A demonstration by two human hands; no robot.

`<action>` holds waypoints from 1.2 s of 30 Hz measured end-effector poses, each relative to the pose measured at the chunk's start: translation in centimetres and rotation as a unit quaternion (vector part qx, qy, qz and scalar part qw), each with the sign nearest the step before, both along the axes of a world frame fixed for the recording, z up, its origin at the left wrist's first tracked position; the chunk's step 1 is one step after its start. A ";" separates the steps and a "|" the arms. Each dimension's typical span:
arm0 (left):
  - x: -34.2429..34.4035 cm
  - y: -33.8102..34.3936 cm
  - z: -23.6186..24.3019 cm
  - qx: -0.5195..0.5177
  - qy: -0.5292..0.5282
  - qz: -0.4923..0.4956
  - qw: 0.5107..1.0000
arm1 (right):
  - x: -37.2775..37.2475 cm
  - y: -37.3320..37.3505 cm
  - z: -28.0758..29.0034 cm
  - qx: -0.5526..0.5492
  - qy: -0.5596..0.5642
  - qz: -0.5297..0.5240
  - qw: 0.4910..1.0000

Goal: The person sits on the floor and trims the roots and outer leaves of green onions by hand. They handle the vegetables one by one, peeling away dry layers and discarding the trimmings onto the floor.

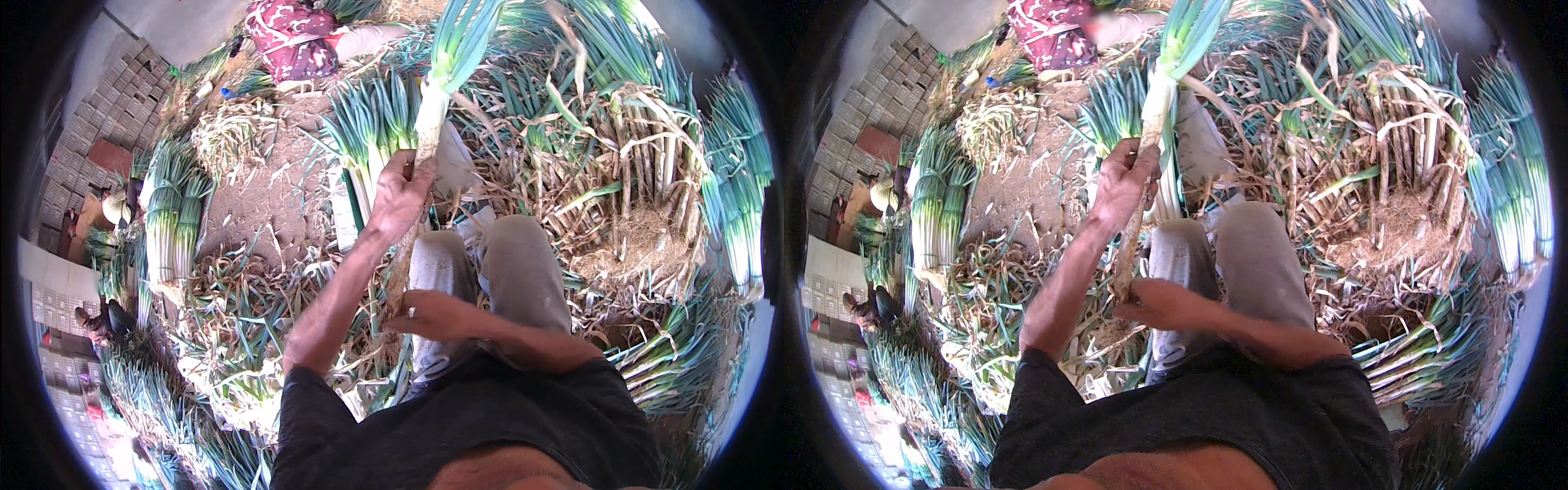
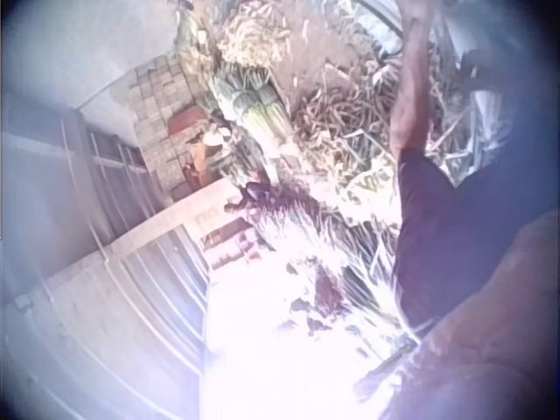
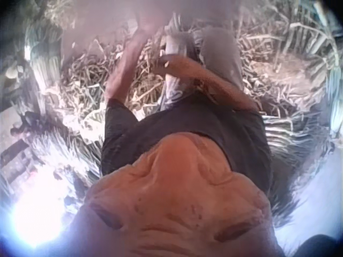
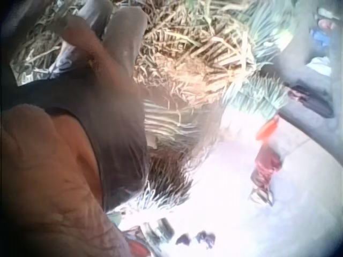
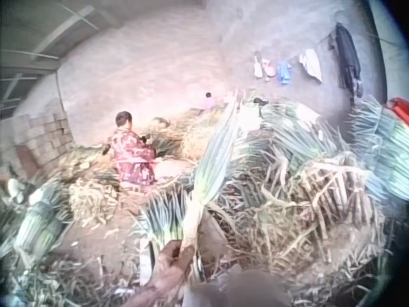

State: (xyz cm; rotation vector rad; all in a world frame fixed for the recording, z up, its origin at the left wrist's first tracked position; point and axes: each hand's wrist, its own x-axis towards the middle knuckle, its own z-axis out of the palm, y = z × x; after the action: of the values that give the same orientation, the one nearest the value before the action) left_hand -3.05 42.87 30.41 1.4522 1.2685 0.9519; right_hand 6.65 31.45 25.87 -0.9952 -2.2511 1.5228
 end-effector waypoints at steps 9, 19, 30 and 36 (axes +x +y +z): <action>-2.2 -5.2 -2.1 0.069 -0.112 -0.004 0.991 | 9.4 15.3 7.8 -0.061 0.455 -0.355 0.815; -0.9 -0.2 -1.6 0.009 -0.152 0.067 0.986 | 4.1 18.6 5.8 -0.198 0.639 -0.218 0.711; 1.2 1.3 -4.7 0.270 0.098 0.073 0.955 | 6.3 21.6 2.7 -0.175 0.633 -0.342 0.672; -2.6 -1.7 -8.0 0.395 0.350 -0.122 0.841 | 9.3 23.2 1.4 -0.187 0.622 -0.364 0.667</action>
State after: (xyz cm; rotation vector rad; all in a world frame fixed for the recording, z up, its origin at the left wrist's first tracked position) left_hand -5.66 41.15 22.40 2.7320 1.1587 0.8214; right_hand 15.93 54.68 27.23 -0.4623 -0.4842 1.4762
